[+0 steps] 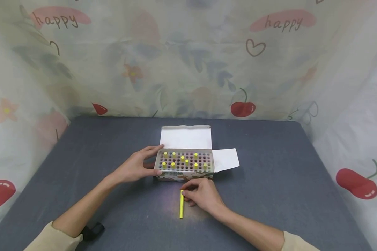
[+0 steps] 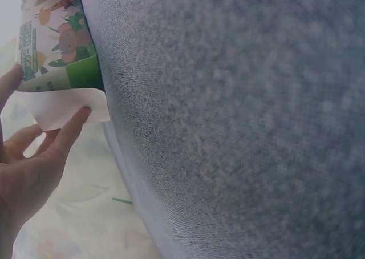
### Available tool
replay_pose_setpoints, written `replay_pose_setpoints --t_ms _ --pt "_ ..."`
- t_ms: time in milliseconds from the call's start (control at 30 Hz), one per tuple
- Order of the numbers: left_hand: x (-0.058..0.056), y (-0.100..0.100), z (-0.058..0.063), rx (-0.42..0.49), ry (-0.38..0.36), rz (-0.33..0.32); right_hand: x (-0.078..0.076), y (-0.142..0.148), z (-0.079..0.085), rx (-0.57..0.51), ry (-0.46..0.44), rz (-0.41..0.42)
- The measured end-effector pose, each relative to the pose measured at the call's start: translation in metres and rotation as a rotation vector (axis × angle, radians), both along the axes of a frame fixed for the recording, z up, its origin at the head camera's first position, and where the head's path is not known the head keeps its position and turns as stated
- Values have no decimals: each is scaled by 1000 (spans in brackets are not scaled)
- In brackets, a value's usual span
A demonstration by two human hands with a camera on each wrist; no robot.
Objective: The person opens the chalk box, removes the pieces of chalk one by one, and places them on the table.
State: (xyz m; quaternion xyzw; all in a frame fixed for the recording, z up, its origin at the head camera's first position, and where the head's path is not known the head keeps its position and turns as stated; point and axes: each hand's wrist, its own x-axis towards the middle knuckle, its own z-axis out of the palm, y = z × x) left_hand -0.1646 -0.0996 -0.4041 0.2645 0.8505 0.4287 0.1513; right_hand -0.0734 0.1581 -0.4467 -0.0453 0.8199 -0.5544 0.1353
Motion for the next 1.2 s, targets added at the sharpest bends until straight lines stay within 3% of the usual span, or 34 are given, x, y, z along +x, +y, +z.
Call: replay_pose_setpoints --t_ms 667,833,1200 --pt "-1 -1 -2 15 -13 -10 2 3 10 -44 -36 14" --pt "-1 0 -3 22 -19 -1 0 5 17 -21 4 27" --pt "0 0 -5 32 -19 -1 -5 18 42 -75 93 61"
